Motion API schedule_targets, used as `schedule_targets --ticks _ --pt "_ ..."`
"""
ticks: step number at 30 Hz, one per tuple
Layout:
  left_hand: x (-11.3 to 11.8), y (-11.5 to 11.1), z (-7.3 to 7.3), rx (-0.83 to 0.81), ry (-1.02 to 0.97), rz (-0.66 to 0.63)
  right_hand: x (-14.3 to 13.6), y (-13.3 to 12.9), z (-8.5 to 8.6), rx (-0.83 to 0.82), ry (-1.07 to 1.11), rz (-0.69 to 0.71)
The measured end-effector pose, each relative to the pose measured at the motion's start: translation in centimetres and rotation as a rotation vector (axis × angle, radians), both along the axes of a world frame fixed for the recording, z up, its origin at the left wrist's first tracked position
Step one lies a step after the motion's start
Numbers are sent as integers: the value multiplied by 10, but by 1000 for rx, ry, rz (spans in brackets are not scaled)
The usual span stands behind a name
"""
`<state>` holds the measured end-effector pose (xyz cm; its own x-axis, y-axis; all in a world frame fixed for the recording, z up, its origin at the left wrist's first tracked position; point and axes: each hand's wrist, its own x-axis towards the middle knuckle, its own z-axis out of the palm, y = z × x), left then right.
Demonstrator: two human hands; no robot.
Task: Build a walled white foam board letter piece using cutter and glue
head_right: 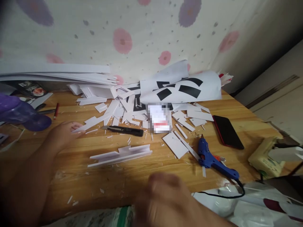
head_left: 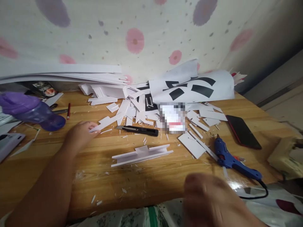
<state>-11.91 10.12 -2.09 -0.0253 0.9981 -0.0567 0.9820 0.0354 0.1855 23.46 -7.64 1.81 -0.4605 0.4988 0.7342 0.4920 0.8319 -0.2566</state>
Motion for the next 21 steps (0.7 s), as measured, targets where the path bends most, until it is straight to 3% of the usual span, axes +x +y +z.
schedule_targets --ticks 1,4,6,9,11,17,21 --pt "-2 0 1 0 -2 36 10 8 -3 9 -22 -48" --pt "-7 2 1 -24 2 116 48 25 -24 -135 -225 -517" --pt "-10 3 -2 -45 8 118 71 27 -43 -212 -387 -697" --pt "-11 5 -8 -77 -20 99 87 26 -65 -267 -523 -768" --pt "-11 5 -10 -87 -59 86 85 26 -71 -268 -551 -799" --pt "4 -5 1 85 -37 108 70 33 -65 -403 -514 -816" --pt "20 -16 7 304 -137 -11 68 35 -59 -556 -478 -755"
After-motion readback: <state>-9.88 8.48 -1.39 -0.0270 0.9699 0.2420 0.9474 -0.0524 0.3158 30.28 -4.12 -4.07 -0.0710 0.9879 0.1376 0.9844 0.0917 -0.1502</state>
